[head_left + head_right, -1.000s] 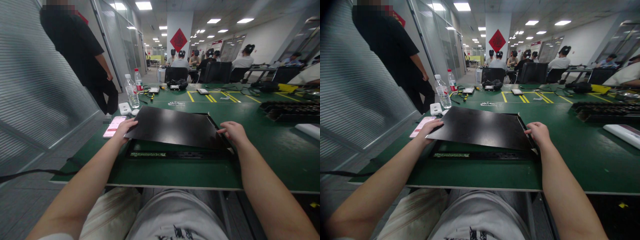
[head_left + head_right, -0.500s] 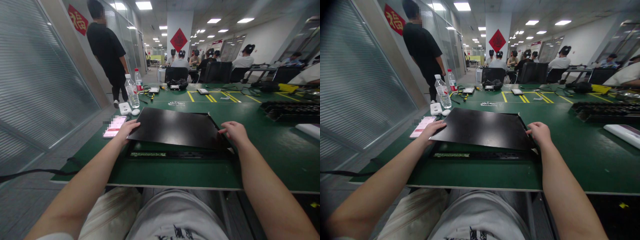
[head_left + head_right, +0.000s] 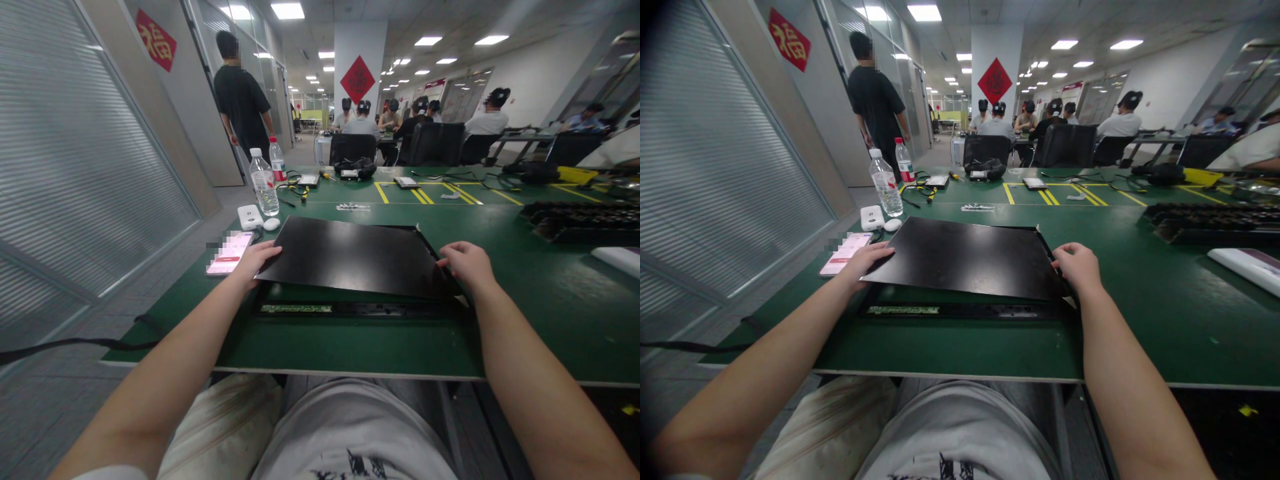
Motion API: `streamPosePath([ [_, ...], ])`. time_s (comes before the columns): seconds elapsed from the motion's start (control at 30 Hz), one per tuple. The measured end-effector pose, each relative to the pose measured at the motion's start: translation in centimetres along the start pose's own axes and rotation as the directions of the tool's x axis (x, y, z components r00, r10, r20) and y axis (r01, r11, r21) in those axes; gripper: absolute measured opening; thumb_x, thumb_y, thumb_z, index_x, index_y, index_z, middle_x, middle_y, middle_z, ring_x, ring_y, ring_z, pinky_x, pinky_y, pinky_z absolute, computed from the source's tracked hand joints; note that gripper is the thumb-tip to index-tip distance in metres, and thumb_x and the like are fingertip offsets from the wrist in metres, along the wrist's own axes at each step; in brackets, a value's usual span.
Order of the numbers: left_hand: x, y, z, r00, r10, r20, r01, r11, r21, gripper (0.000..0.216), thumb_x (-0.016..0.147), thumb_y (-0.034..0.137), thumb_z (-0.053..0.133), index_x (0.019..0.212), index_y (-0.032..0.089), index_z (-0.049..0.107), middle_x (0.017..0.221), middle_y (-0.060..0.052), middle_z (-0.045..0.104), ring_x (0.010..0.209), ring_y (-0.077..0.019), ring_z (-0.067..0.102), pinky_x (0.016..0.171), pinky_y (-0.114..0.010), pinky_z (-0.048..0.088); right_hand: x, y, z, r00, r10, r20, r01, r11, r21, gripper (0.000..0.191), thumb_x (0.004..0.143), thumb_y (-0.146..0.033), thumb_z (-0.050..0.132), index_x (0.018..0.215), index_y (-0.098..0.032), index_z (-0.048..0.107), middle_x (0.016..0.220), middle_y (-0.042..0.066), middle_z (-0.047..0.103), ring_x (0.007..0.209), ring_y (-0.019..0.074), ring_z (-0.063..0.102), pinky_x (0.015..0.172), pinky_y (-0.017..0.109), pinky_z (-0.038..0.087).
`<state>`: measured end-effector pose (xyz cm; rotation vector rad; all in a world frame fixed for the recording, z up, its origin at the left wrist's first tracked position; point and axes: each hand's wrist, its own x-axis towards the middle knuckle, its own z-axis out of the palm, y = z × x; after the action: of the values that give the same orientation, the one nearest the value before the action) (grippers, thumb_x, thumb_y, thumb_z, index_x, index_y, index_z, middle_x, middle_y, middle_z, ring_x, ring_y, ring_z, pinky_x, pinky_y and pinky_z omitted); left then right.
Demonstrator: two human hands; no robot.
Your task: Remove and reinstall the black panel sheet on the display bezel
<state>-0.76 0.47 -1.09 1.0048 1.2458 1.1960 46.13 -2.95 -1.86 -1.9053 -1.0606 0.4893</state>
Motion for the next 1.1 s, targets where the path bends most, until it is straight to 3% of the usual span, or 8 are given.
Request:
streamPosePath([
  [0.3, 0.1, 0.0, 0.0, 1.000, -0.011, 0.004, 0.011, 1.000, 0.002, 0.033, 0.064, 0.019, 0.086, 0.097, 0.015, 0.080, 0.076, -0.008, 0.081, 0.063, -0.0221, 0.074, 0.057, -0.028, 0.057, -0.5, -0.8, -0.1, 1.000, -0.001, -0.001, 0.001, 0.995, -0.101, 0.009, 0.079, -0.023, 0.069, 0.088, -0.021, 0.071, 0.069, 0.004, 0.073, 0.047, 0.0135, 0.055, 0.047, 0.025, 0.045],
  [1.1, -1.1, 0.7, 1.2, 0.999, -0.034, -0.005, 0.034, 0.999, 0.011, 0.026, 0.067, 0.013, 0.081, 0.092, 0.016, 0.081, 0.078, -0.008, 0.081, 0.062, -0.0211, 0.074, 0.057, -0.027, 0.058, -0.6, -1.1, -0.4, 1.000, -0.019, -0.009, 0.016, 0.980, -0.197, 0.008, 0.077, -0.021, 0.068, 0.084, -0.021, 0.072, 0.068, 0.004, 0.075, 0.047, 0.0157, 0.059, 0.050, 0.028, 0.046],
])
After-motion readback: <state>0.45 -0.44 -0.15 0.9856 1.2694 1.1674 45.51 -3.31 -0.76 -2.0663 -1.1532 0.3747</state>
